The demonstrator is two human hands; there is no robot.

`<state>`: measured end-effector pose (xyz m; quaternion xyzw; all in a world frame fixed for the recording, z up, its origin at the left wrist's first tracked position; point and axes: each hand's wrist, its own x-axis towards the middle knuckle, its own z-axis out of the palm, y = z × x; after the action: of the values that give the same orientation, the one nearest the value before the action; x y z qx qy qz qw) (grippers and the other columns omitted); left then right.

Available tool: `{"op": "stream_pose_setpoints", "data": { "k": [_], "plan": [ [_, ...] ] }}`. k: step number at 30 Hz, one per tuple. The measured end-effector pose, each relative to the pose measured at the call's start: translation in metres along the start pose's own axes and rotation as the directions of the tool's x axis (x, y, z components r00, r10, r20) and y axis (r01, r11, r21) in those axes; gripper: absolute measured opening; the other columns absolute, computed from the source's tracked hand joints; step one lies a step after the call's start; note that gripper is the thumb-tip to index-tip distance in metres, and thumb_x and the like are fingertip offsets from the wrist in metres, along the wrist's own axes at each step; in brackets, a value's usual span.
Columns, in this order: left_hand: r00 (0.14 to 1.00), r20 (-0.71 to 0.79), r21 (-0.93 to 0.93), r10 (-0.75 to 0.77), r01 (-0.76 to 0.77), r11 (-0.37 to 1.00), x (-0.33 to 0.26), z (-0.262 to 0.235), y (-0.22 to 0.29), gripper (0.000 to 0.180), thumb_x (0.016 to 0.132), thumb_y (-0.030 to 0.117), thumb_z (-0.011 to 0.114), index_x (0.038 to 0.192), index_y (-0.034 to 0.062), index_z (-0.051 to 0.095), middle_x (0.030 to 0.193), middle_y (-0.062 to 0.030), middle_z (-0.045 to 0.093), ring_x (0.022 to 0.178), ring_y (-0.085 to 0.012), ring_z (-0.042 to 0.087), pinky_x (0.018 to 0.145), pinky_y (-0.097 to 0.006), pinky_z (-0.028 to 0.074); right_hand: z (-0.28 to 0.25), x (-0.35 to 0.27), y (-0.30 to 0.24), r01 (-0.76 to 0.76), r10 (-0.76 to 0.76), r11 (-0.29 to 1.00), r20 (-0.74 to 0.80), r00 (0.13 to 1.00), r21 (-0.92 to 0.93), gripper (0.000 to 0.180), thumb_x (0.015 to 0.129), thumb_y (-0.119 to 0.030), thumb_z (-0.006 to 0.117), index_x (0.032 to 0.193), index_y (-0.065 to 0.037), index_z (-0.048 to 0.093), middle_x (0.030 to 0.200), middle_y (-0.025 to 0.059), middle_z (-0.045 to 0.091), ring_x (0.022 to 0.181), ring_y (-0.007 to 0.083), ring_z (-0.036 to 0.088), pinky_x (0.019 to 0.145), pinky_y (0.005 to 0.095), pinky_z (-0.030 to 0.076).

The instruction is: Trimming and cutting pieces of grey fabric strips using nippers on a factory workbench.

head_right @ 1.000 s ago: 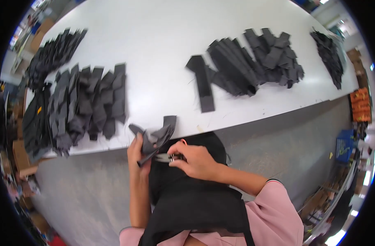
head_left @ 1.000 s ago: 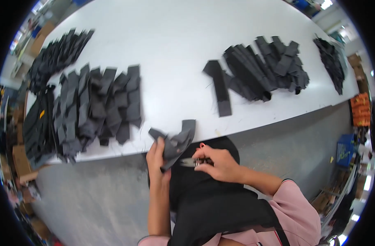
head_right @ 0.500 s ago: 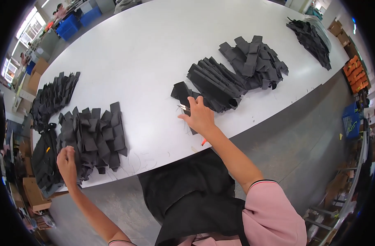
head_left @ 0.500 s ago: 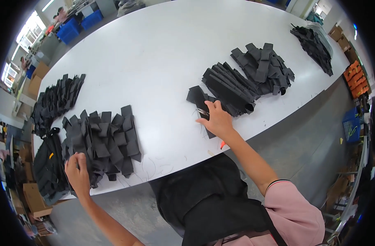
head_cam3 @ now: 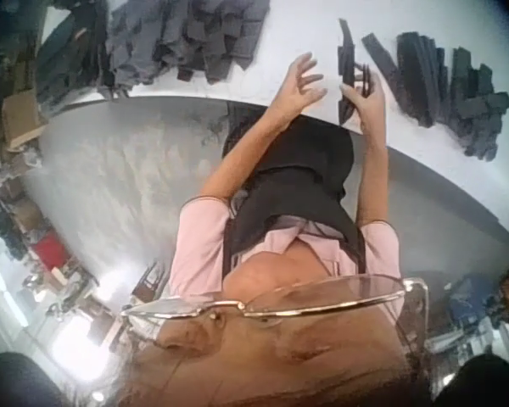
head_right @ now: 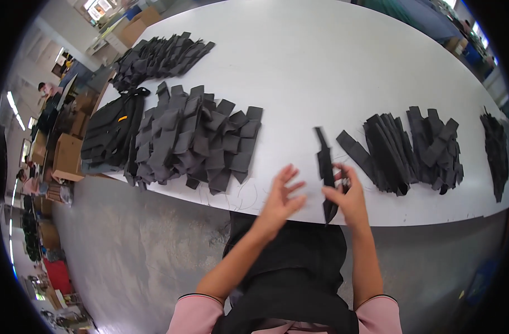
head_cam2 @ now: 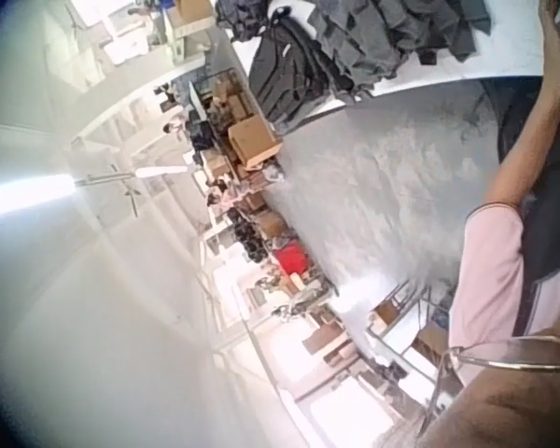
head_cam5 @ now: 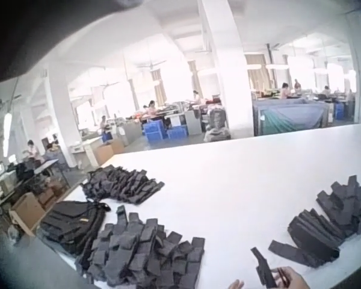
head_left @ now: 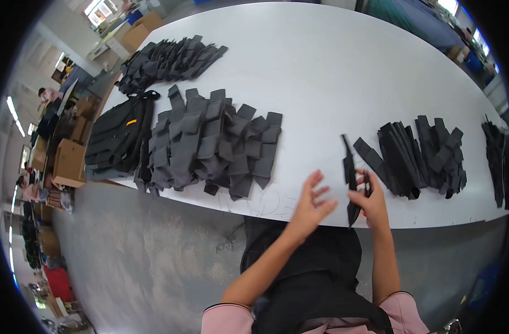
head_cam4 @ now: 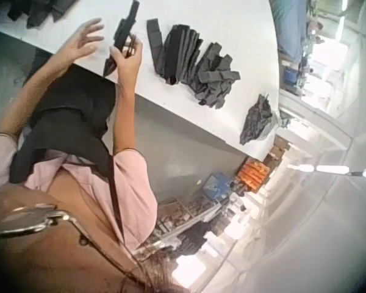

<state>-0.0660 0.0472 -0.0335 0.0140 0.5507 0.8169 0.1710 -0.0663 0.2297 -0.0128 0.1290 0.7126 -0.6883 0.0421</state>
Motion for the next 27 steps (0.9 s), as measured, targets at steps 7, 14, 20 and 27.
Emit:
{"op": "stream_pose_setpoints", "data": {
  "k": [7,14,20,27],
  "plan": [
    [0.932,-0.152,-0.602,-0.330,0.178,0.778,-0.017,0.006,0.000,0.050,0.090,0.009,0.053,0.135,0.0056,0.033,0.114,-0.0097,0.057,0.101,-0.0171,0.058,0.083,-0.031,0.047,0.054,-0.032,0.006,-0.181,0.116,0.934,0.220,0.969,0.307,0.053,0.071,-0.002,0.072,0.120,-0.001,0.051,0.092,0.0001,0.053,0.061,0.0011,0.048,0.049,0.0153,0.035],
    [0.908,-0.256,0.528,0.330,-0.155,0.835,-0.033,0.006,-0.057,0.058,0.086,-0.003,0.044,0.141,0.0030,0.025,0.115,-0.0149,0.053,0.095,-0.0203,0.057,0.082,-0.031,0.047,0.072,-0.026,0.037,0.046,-0.050,0.998,0.063,0.997,0.052,0.037,0.075,0.005,0.057,0.112,0.002,0.051,0.092,0.0040,0.057,0.061,0.0050,0.051,0.052,0.0191,0.040],
    [0.932,-0.248,0.551,0.266,-0.090,0.830,-0.041,-0.025,-0.018,0.034,0.081,-0.004,0.051,0.115,-0.0002,0.055,0.114,-0.0192,0.059,0.109,-0.0307,0.058,0.093,-0.035,0.044,0.061,-0.014,0.045,0.378,-0.387,0.870,0.035,0.921,-0.316,0.035,0.067,0.015,0.046,0.096,0.001,0.061,0.081,0.0051,0.058,0.065,0.0092,0.053,0.052,0.0252,0.041],
    [0.960,-0.169,0.545,0.224,-0.098,0.833,-0.058,-0.050,-0.009,0.017,0.090,0.010,0.057,0.102,-0.0003,0.063,0.096,-0.0092,0.066,0.089,-0.0187,0.062,0.080,-0.028,0.047,0.063,-0.015,0.041,-0.012,0.038,0.992,0.217,0.976,-0.122,0.023,0.064,0.006,0.052,0.083,0.003,0.065,0.064,0.0040,0.056,0.053,0.0086,0.048,0.047,0.0231,0.036]
  ]
}}
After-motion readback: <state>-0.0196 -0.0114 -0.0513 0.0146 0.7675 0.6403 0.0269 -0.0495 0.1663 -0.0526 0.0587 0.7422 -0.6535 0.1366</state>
